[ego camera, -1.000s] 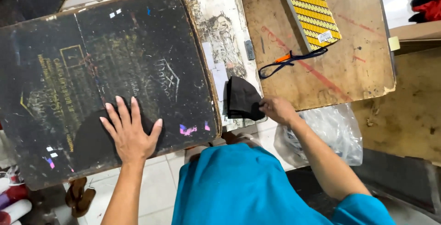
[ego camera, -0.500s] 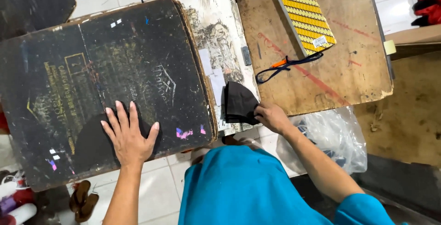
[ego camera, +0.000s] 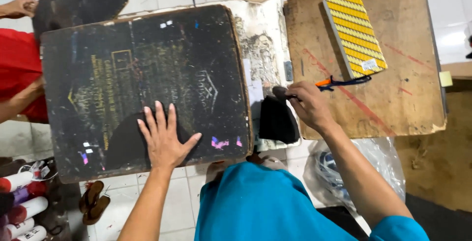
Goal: Preparing fabric panels for printing by applying adhesive to a board and aligning the fabric pieces.
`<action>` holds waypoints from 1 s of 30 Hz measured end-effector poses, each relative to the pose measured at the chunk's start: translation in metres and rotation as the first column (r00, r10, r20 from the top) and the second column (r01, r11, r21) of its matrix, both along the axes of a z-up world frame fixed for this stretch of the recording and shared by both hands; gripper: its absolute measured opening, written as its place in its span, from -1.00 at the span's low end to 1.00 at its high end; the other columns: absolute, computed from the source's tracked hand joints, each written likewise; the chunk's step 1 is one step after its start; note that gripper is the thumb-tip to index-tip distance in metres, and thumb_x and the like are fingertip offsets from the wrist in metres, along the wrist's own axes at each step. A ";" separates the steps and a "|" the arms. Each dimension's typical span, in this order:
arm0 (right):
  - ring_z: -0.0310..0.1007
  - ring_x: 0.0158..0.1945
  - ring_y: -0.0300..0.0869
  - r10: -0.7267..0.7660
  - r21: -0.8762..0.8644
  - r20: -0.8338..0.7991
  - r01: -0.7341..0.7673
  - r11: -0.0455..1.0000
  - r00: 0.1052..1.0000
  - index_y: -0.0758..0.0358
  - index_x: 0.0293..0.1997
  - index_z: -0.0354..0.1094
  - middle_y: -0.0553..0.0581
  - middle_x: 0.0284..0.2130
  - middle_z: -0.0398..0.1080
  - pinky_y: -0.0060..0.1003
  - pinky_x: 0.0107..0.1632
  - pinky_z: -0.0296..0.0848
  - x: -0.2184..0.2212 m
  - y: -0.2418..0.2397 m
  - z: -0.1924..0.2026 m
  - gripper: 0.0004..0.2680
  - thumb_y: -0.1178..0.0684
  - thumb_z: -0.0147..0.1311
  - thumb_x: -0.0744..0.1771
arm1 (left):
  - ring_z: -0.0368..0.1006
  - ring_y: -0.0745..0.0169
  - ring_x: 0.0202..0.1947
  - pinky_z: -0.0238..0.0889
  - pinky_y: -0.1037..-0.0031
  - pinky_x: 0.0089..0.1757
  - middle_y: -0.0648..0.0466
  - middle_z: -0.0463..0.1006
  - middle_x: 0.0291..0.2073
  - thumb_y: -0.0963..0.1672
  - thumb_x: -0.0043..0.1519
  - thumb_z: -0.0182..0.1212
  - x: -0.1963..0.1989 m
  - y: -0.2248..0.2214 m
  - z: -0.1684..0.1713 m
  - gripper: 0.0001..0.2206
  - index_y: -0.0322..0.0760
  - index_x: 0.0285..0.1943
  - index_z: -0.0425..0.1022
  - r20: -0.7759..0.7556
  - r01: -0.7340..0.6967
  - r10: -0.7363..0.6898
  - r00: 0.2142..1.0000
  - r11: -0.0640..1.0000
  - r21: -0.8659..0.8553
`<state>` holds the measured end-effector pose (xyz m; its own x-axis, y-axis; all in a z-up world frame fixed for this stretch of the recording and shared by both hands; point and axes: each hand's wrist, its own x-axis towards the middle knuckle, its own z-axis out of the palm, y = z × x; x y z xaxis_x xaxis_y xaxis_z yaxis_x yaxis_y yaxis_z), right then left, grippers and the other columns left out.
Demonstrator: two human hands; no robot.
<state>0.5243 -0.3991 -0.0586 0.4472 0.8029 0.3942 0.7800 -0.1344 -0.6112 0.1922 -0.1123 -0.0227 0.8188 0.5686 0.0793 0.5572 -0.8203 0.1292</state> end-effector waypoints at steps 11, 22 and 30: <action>0.40 -0.48 0.13 0.099 0.299 0.415 -0.238 0.924 0.904 0.30 -0.10 0.59 0.30 -0.36 0.50 0.00 -0.38 0.38 -0.068 0.100 0.175 -0.85 0.26 0.23 0.28 | -0.05 -0.56 0.50 -0.20 -0.40 0.30 -0.28 0.11 0.52 0.38 0.06 0.05 -0.008 0.006 0.005 -0.04 -0.13 0.54 0.22 0.069 0.006 -0.011 0.998 0.997 0.075; 0.36 -0.49 0.01 0.242 -0.142 0.441 -0.199 0.970 0.864 0.29 -0.05 0.39 0.14 -0.41 0.39 -0.13 -0.41 0.27 -0.187 0.188 0.271 -0.85 0.09 -0.12 0.44 | -0.27 -0.26 0.60 -0.72 -0.30 0.35 -0.18 -0.02 0.58 0.13 0.42 -0.24 -0.042 0.054 -0.028 -0.35 -0.25 0.61 -0.01 0.549 0.360 0.039 0.835 0.714 -0.600; 0.37 -0.63 -0.02 0.212 -0.063 0.438 -0.205 0.977 0.873 0.24 -0.21 0.49 0.11 -0.55 0.34 -0.20 -0.47 0.38 -0.236 0.231 0.276 -0.82 0.06 -0.07 0.42 | 0.28 -0.43 0.36 0.10 -0.15 0.30 -0.29 0.37 0.33 -0.08 0.17 0.40 -0.049 0.093 0.118 -0.32 -0.45 0.46 0.24 0.856 0.723 -0.011 0.516 0.541 -0.429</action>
